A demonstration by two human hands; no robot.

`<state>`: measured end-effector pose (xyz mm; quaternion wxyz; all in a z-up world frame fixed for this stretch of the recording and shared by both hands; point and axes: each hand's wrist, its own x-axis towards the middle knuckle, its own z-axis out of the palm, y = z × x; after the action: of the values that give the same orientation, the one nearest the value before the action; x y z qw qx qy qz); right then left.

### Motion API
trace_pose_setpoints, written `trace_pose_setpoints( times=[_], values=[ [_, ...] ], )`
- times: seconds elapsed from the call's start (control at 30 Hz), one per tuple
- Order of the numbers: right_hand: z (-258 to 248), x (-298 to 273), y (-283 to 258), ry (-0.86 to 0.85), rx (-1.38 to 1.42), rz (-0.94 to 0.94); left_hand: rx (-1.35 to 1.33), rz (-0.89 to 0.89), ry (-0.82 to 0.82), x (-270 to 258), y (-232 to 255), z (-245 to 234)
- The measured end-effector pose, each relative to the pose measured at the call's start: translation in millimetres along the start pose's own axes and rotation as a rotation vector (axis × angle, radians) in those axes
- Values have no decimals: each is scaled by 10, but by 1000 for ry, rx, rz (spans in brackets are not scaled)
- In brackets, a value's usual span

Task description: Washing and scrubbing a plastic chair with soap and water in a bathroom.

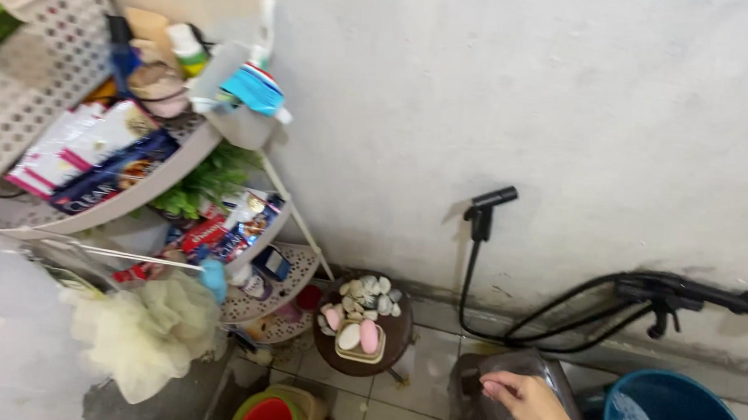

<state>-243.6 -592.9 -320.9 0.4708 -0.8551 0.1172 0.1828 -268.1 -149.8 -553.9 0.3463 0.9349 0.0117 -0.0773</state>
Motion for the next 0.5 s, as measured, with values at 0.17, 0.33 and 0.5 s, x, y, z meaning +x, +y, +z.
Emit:
trace_pose_setpoints(
  times=[0.17,0.33,0.5],
  values=[
    [-159,-236,271,-13,15,54,22,-76,-133,-52,240,158],
    [-452,-447,725,-20,-51,-30,46,-41,-154,-15,973,626],
    [-759,-608,1133,4,27,47,-43,-117,-292,-157,2345,559]
  ],
)
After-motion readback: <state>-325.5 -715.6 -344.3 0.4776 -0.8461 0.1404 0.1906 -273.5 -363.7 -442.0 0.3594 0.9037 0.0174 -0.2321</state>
